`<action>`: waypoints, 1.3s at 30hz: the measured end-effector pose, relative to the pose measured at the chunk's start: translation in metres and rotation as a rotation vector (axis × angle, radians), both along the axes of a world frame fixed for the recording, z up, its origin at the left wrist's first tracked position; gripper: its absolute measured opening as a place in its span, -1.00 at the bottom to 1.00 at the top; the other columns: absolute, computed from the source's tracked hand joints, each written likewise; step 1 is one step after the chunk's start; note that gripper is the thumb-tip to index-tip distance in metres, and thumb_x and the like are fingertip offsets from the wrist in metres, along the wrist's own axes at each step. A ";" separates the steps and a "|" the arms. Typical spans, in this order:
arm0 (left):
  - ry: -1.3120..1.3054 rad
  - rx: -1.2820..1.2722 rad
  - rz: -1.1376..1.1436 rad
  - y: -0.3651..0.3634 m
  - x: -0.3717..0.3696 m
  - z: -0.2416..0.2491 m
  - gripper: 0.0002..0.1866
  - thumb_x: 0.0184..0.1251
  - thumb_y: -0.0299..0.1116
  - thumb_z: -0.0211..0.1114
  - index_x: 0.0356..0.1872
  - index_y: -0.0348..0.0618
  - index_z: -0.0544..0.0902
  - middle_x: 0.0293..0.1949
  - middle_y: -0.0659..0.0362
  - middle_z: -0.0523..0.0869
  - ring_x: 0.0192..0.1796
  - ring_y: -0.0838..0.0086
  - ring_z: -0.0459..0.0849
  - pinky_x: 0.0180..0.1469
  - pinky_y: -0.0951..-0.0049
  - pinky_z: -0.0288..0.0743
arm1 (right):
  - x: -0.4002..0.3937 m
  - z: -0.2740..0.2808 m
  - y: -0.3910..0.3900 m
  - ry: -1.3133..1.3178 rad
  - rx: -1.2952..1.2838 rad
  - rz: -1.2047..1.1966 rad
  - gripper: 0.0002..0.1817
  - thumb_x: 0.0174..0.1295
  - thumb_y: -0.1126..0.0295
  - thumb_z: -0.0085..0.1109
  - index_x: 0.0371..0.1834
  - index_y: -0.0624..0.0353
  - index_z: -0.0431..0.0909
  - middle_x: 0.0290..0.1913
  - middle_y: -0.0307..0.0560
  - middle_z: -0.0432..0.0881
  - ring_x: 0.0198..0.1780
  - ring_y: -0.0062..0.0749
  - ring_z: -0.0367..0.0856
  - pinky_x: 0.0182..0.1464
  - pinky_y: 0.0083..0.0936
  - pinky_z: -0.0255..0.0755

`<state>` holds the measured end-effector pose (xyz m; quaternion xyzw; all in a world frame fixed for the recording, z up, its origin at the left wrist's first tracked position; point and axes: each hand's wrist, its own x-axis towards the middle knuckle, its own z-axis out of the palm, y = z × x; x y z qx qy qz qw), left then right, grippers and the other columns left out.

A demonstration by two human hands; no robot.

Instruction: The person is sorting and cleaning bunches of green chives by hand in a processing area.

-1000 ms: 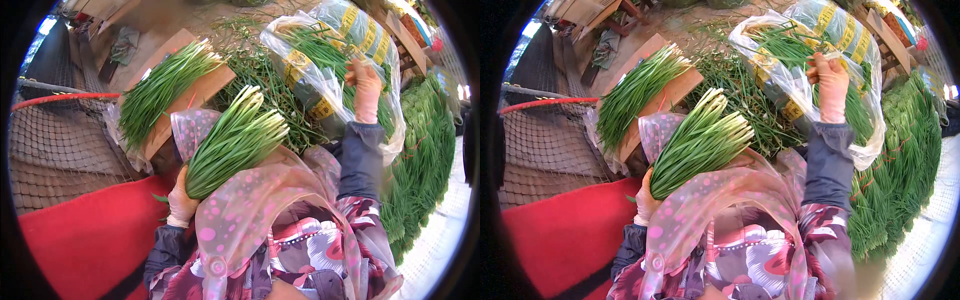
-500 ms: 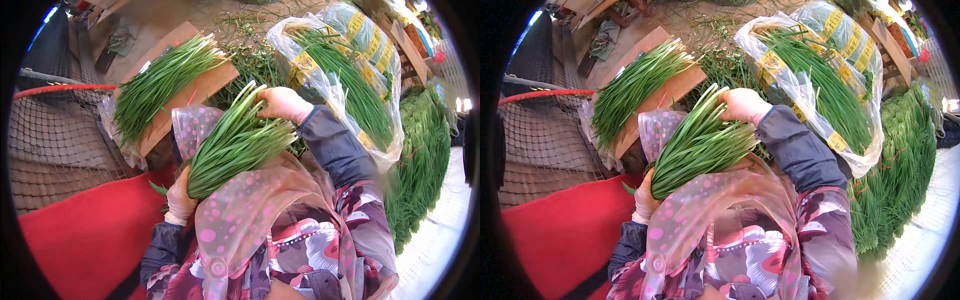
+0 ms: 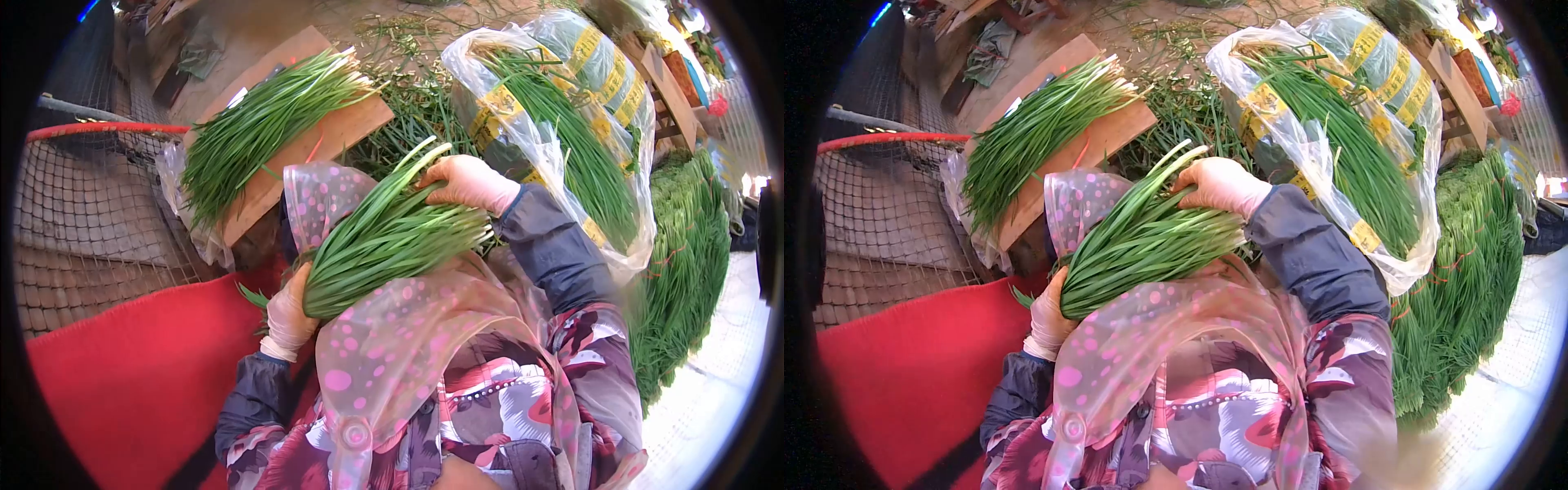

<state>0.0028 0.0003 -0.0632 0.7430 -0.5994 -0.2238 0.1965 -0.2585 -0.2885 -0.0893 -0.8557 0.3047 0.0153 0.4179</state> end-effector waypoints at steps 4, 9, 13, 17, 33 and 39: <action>-0.089 -0.005 -0.040 -0.004 0.010 0.019 -0.37 0.04 -0.35 0.49 0.21 -0.22 0.51 -0.05 -0.11 0.71 -0.02 0.06 0.72 -0.03 0.27 0.60 | -0.004 0.002 0.000 -0.147 0.317 -0.140 -0.65 0.13 0.26 0.38 -0.04 0.14 0.70 -0.19 -0.04 0.75 -0.12 -0.33 0.70 0.01 -0.45 0.51; -0.529 -0.225 -0.263 -0.032 0.028 0.104 -0.27 -0.18 -0.50 0.35 0.23 -0.02 0.55 -0.46 0.11 0.52 -0.46 0.14 0.54 -0.36 0.23 0.40 | 0.008 0.014 0.017 -0.049 0.288 -0.041 -0.75 0.17 0.26 0.32 -0.14 0.12 0.73 -0.30 -0.03 0.73 -0.24 -0.34 0.69 -0.08 -0.43 0.52; -0.511 -0.092 -0.330 -0.036 0.025 0.119 -0.23 -0.17 -0.51 0.35 0.28 -0.05 0.49 -0.44 0.08 0.53 -0.46 0.11 0.54 -0.36 0.20 0.42 | 0.017 0.005 0.035 0.017 0.050 -0.100 -0.78 0.16 0.22 0.31 -0.18 0.03 0.73 -0.37 -0.06 0.71 -0.29 -0.23 0.68 -0.15 -0.36 0.52; -0.373 -0.004 -0.298 -0.027 0.025 0.108 -0.16 -0.15 -0.54 0.34 0.36 -0.05 0.40 -0.33 0.01 0.64 -0.33 0.04 0.64 -0.28 0.20 0.52 | 0.019 -0.030 0.057 -0.071 -0.054 -0.191 -0.83 0.17 0.21 0.27 -0.26 0.00 0.71 -0.40 -0.08 0.70 -0.30 -0.16 0.67 -0.17 -0.31 0.51; 1.077 0.425 0.302 0.003 0.039 0.040 -0.15 -0.04 -0.69 0.42 0.40 -0.18 0.33 0.21 0.18 0.57 0.20 0.45 0.54 0.28 0.42 0.40 | -0.066 -0.044 0.045 -0.152 0.377 -0.464 -0.74 0.30 0.33 0.21 -0.08 0.27 0.67 -0.35 -0.22 0.71 -0.25 -0.55 0.65 -0.07 -0.50 0.50; 1.239 0.455 0.347 0.002 0.031 0.040 -0.16 -0.10 -0.76 0.37 0.36 -0.15 0.37 0.17 0.17 0.60 0.16 0.41 0.59 0.22 0.39 0.47 | -0.088 0.020 0.025 -0.558 0.693 -0.619 -0.63 0.39 0.24 0.11 0.12 0.25 0.58 -0.21 -0.14 0.72 -0.22 -0.57 0.64 -0.05 -0.60 0.49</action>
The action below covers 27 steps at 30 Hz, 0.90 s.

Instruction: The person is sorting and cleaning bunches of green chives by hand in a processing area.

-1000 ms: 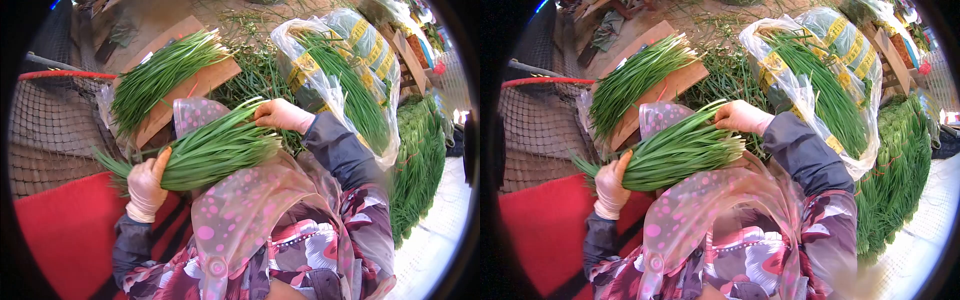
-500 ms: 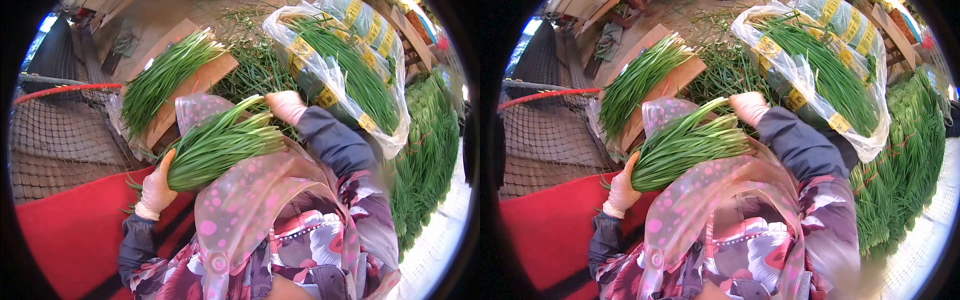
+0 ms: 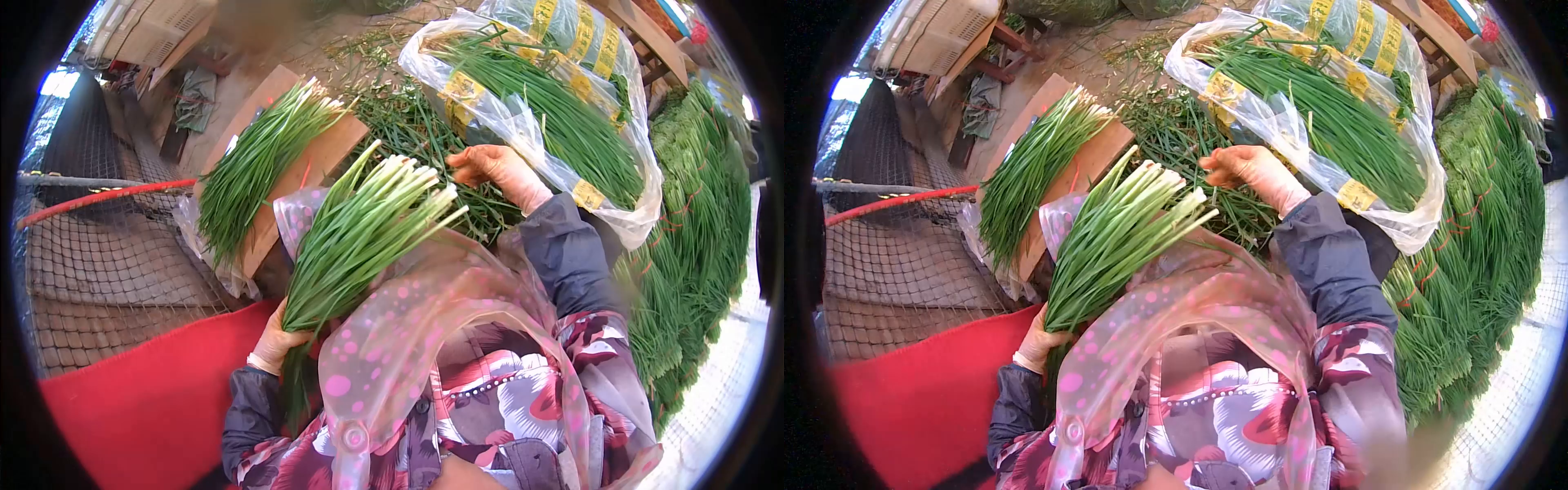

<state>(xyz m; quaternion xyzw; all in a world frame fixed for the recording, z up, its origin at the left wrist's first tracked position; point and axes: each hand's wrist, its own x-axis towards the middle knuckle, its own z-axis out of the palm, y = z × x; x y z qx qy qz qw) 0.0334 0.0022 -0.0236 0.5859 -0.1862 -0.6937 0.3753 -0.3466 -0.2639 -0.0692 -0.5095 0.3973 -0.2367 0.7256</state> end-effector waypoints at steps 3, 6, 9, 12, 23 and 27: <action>-0.005 0.019 0.008 0.005 0.000 -0.004 -0.17 -0.11 -0.78 0.33 0.35 -0.15 0.39 0.14 0.18 0.61 0.12 0.41 0.60 0.17 0.41 0.48 | 0.025 0.008 0.014 -0.039 0.089 0.113 -0.66 0.25 0.36 0.33 0.06 0.21 0.62 -0.17 -0.25 0.70 -0.21 -0.62 0.62 -0.11 -0.59 0.51; 0.011 0.020 0.041 0.002 -0.014 0.007 -0.18 -0.11 -0.80 0.30 0.34 -0.16 0.40 0.12 0.18 0.62 0.11 0.43 0.60 0.14 0.45 0.49 | 0.031 0.003 0.011 0.059 0.057 0.041 -0.66 0.21 0.44 0.35 0.05 0.25 0.61 -0.18 -0.25 0.70 -0.21 -0.63 0.62 -0.14 -0.63 0.51; 0.040 0.031 0.045 0.002 -0.023 0.012 -0.21 -0.11 -0.77 0.27 0.33 -0.19 0.40 0.15 0.12 0.61 0.15 0.38 0.60 0.21 0.39 0.45 | 0.031 0.006 0.015 0.009 -0.059 -0.086 -0.66 0.20 0.43 0.37 0.03 0.30 0.60 -0.19 -0.23 0.70 -0.21 -0.62 0.63 -0.13 -0.63 0.51; 0.043 0.021 0.034 0.001 -0.028 0.012 -0.22 -0.10 -0.74 0.24 0.33 -0.22 0.40 0.20 0.05 0.60 0.20 0.31 0.59 0.29 0.31 0.42 | 0.030 0.013 0.015 -0.213 0.025 -0.078 -0.70 0.22 0.45 0.35 -0.03 0.35 0.59 -0.14 -0.16 0.71 -0.18 -0.53 0.65 -0.05 -0.56 0.56; 0.119 -0.025 0.134 -0.003 -0.048 0.016 -0.27 -0.05 -0.74 0.30 0.29 -0.18 0.42 0.13 0.13 0.62 0.12 0.40 0.60 0.22 0.38 0.45 | 0.041 0.008 0.002 -0.033 -0.080 -0.151 -0.78 0.16 0.31 0.44 -0.31 0.22 0.64 -0.39 -0.26 0.66 -0.35 -0.64 0.58 -0.27 -0.64 0.47; 0.111 -0.057 0.180 0.005 -0.054 0.012 -0.28 -0.02 -0.77 0.28 0.29 -0.16 0.43 0.13 0.12 0.63 0.12 0.38 0.62 0.19 0.36 0.49 | 0.048 0.002 0.007 0.483 -0.548 -0.086 -0.85 0.20 0.26 0.34 -0.36 0.09 0.69 -0.43 -0.16 0.71 -0.38 -0.37 0.65 -0.23 -0.40 0.51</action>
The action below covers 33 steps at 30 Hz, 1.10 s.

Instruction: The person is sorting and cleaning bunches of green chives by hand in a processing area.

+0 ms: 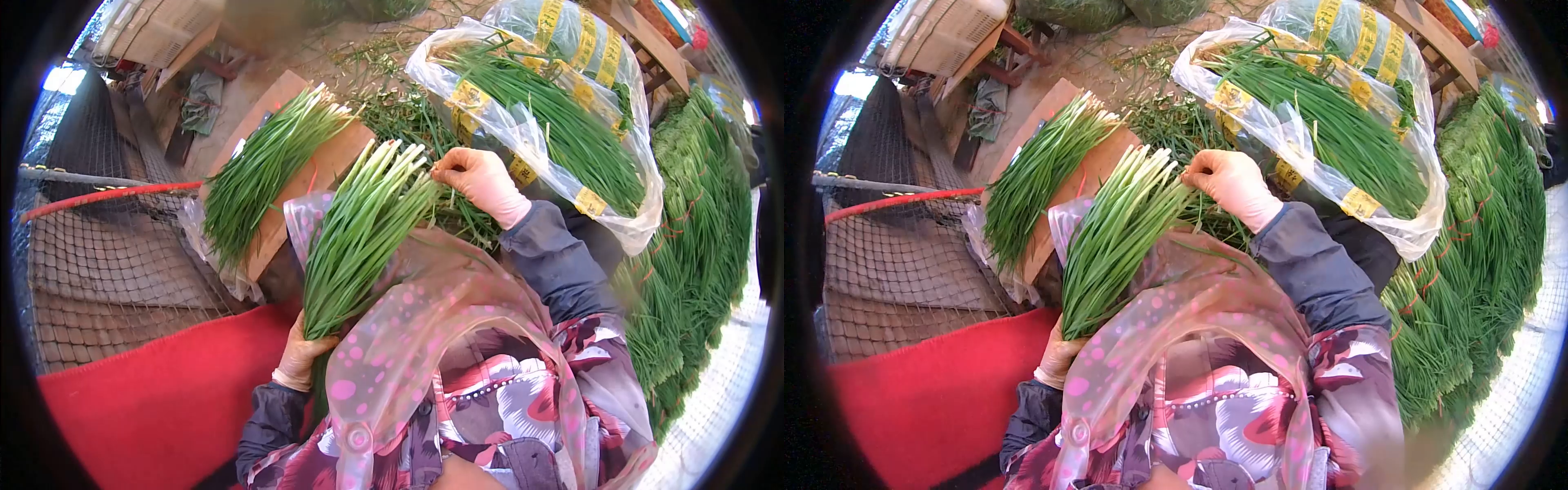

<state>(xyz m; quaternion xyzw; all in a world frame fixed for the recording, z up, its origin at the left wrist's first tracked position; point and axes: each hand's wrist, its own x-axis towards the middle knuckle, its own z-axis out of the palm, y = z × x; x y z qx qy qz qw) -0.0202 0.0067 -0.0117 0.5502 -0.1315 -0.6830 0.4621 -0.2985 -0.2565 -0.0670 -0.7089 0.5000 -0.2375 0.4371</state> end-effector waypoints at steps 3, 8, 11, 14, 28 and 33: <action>-0.033 0.006 0.027 0.000 -0.008 0.000 -0.29 0.00 -0.79 0.27 0.29 -0.15 0.43 0.14 0.11 0.63 0.12 0.37 0.62 0.17 0.36 0.52 | 0.010 -0.001 0.001 0.288 -0.488 0.061 -0.91 0.12 0.30 0.29 -0.43 0.03 0.69 -0.41 -0.14 0.69 -0.38 -0.28 0.65 -0.25 -0.34 0.51; -0.023 0.005 0.043 -0.004 -0.015 0.007 -0.30 0.03 -0.78 0.26 0.29 -0.14 0.43 0.15 0.10 0.62 0.13 0.34 0.63 0.18 0.35 0.52 | 0.048 0.048 0.052 0.389 -0.391 0.506 -0.94 0.03 0.36 0.26 -0.47 0.05 0.68 -0.55 -0.09 0.64 -0.44 -0.26 0.67 -0.30 -0.34 0.55; 0.005 0.067 0.020 -0.008 -0.013 0.006 -0.31 0.05 -0.79 0.21 0.30 -0.15 0.42 0.14 0.09 0.62 0.15 0.34 0.62 0.19 0.33 0.51 | 0.036 0.096 0.080 -0.533 0.372 0.668 -0.95 0.17 0.41 0.31 -0.39 0.12 0.67 -0.38 -0.17 0.67 -0.33 -0.47 0.63 -0.21 -0.48 0.50; 0.105 0.048 0.056 -0.007 -0.011 0.008 -0.34 0.05 -0.79 0.18 0.28 -0.17 0.44 0.13 0.08 0.62 0.09 0.35 0.63 0.14 0.35 0.53 | -0.012 0.108 0.054 -0.956 0.109 0.334 -0.78 0.21 0.24 0.30 -0.30 0.18 0.63 -0.36 -0.15 0.66 -0.36 -0.33 0.66 -0.23 -0.41 0.53; 0.067 0.026 -0.032 -0.001 0.013 -0.020 -0.26 -0.08 -0.76 0.31 0.27 -0.19 0.45 0.09 0.12 0.63 0.05 0.39 0.62 0.14 0.38 0.49 | -0.002 0.021 -0.061 -0.213 0.083 0.257 -0.51 0.15 0.20 0.36 0.12 0.21 0.60 -0.16 -0.01 0.74 -0.13 -0.38 0.67 0.01 -0.45 0.49; 0.034 0.019 -0.009 -0.006 0.011 -0.008 -0.22 -0.07 -0.77 0.32 0.33 -0.19 0.41 0.15 0.14 0.61 0.14 0.40 0.61 0.23 0.41 0.44 | 0.029 0.024 -0.067 0.256 -0.040 0.533 -0.65 0.08 0.10 0.37 -0.16 0.07 0.73 -0.36 0.05 0.71 -0.27 -0.15 0.69 -0.12 -0.32 0.52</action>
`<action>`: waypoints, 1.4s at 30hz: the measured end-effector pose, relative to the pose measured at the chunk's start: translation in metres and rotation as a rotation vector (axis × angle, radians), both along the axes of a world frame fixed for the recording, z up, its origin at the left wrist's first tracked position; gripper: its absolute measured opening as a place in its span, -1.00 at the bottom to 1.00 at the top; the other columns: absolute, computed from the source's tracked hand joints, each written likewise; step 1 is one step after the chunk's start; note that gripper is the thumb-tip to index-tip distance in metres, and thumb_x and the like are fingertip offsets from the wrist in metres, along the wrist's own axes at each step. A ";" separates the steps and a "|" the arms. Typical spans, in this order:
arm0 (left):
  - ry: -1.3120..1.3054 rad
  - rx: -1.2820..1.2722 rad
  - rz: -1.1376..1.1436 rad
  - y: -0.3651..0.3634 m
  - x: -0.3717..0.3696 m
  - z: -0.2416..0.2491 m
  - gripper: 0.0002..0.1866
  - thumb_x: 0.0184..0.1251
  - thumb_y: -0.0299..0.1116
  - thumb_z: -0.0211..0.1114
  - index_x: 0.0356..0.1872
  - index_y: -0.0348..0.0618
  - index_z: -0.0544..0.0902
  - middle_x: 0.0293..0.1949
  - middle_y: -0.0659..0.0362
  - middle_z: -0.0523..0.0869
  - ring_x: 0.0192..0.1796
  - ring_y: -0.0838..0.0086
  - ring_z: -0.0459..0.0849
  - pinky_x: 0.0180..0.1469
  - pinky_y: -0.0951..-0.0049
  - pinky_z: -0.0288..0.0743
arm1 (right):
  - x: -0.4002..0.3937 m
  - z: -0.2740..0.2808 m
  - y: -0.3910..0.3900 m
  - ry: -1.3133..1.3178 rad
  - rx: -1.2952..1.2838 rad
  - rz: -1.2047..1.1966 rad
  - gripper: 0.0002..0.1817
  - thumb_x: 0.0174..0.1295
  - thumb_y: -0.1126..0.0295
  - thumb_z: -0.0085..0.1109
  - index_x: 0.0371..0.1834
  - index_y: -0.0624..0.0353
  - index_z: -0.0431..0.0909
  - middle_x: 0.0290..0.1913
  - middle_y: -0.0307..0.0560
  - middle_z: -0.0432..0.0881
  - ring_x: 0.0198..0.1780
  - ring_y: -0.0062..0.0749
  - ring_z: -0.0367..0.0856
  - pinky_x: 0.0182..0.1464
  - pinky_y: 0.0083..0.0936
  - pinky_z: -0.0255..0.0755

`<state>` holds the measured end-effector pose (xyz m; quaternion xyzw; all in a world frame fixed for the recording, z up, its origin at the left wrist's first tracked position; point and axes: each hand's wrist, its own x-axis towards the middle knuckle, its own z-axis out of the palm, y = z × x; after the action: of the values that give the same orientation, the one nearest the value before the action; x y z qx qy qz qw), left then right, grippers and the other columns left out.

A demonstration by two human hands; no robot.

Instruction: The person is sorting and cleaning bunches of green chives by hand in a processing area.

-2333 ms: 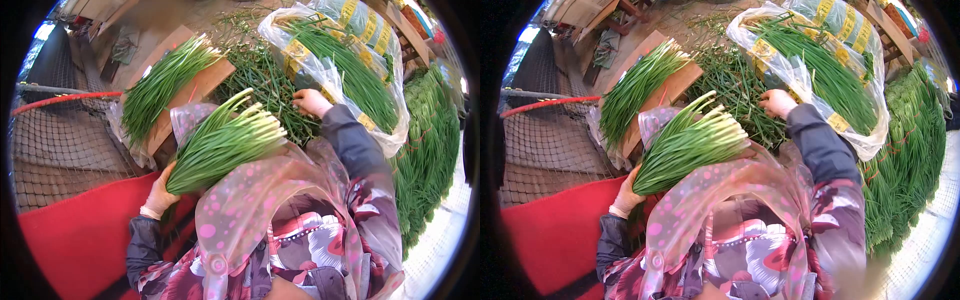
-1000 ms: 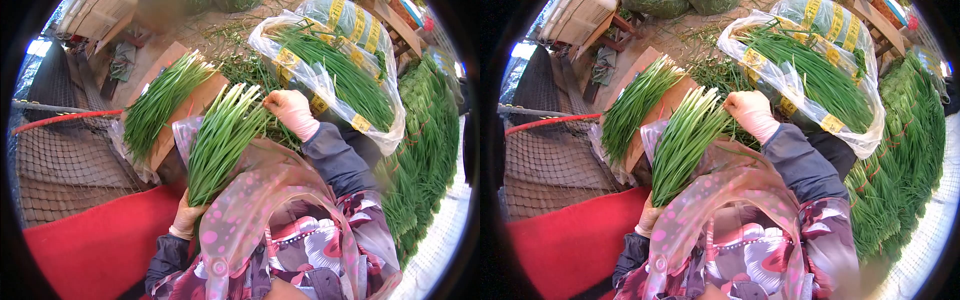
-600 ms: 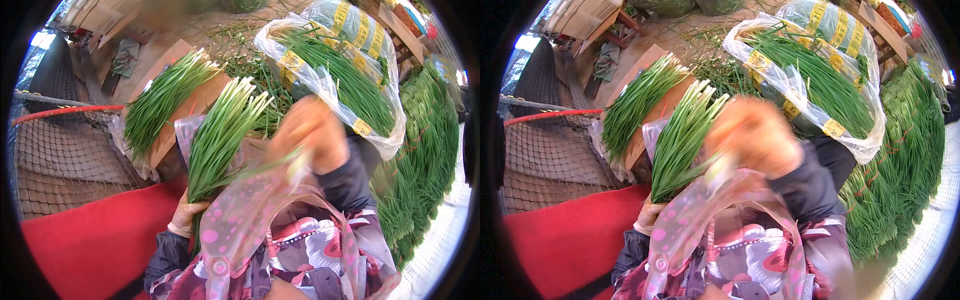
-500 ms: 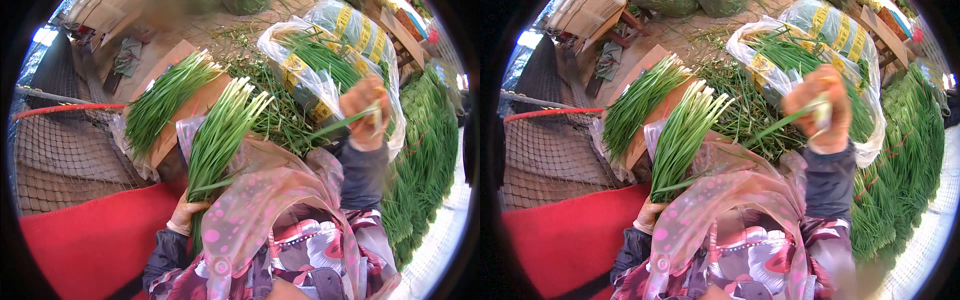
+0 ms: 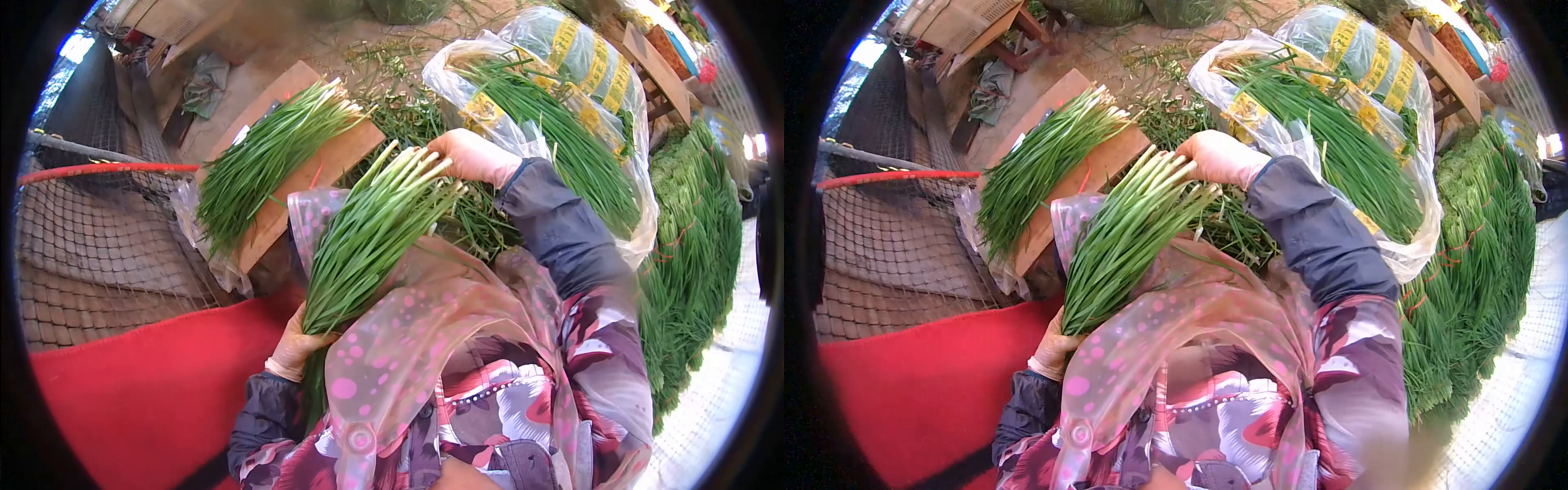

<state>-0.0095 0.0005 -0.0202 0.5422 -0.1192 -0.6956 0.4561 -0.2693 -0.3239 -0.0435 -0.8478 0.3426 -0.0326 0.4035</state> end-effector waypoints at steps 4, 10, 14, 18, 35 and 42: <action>-0.263 -0.131 -0.135 -0.008 0.009 0.005 -0.25 0.04 -0.67 0.38 0.36 -0.25 0.36 0.22 0.10 0.58 0.23 0.40 0.56 0.29 0.39 0.40 | -0.020 0.021 -0.005 0.060 0.008 0.111 -0.68 0.09 0.13 0.36 -0.22 0.11 0.73 -0.40 0.03 0.71 -0.31 -0.14 0.70 -0.20 -0.26 0.53; -0.632 -0.378 -0.212 -0.027 0.042 0.015 -0.14 0.00 -0.61 0.52 0.40 -0.26 0.30 0.19 0.10 0.61 0.15 0.46 0.61 0.24 0.43 0.46 | -0.076 0.039 0.055 -0.422 1.191 -0.143 -0.65 0.14 0.20 0.38 -0.22 0.30 0.67 -0.40 -0.06 0.71 -0.36 -0.39 0.70 -0.28 -0.47 0.58; -0.228 -0.131 -0.318 -0.025 0.039 -0.014 -0.15 -0.09 -0.57 0.55 0.35 -0.25 0.38 0.17 0.13 0.62 0.18 0.42 0.58 0.27 0.38 0.43 | -0.071 -0.017 0.104 -1.009 1.094 -0.352 -0.69 0.20 0.15 0.29 -0.32 0.20 0.56 -0.39 -0.11 0.60 -0.25 -0.33 0.62 -0.11 -0.46 0.55; 0.071 0.013 -0.283 -0.014 -0.014 -0.006 -0.27 -0.07 -0.52 0.47 0.27 -0.28 0.46 0.11 0.10 0.65 0.13 0.39 0.61 0.22 0.37 0.44 | -0.038 -0.023 0.089 -1.714 1.423 -0.523 -0.73 0.39 0.17 0.10 -0.16 0.17 0.51 -0.31 -0.13 0.60 -0.12 -0.23 0.61 0.00 -0.42 0.53; 0.426 -0.034 -0.062 0.036 0.021 -0.026 -0.72 0.12 -0.24 0.34 -0.34 -0.27 0.56 -0.53 0.15 0.61 -0.52 0.50 0.55 -0.35 0.48 0.45 | -0.172 0.089 -0.014 -1.729 0.335 -0.489 -0.81 0.37 0.39 0.07 -0.33 0.28 0.58 -0.20 0.02 0.70 0.07 -0.09 0.64 0.25 -0.10 0.50; 0.395 -0.064 -0.020 0.025 0.020 -0.012 -0.68 0.16 -0.13 0.32 -0.44 -0.19 0.51 -0.68 0.24 0.44 -0.66 0.54 0.41 -0.52 0.52 0.33 | -0.070 -0.026 0.105 0.561 0.065 0.086 -0.64 0.10 0.10 0.21 -0.24 0.15 0.72 -0.36 -0.01 0.71 -0.25 -0.10 0.68 -0.13 -0.28 0.54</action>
<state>0.0107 0.0259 -0.0326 0.3793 -0.0548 -0.7889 0.4805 -0.3391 -0.2186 -0.0691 -0.8241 0.4056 0.2312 0.3209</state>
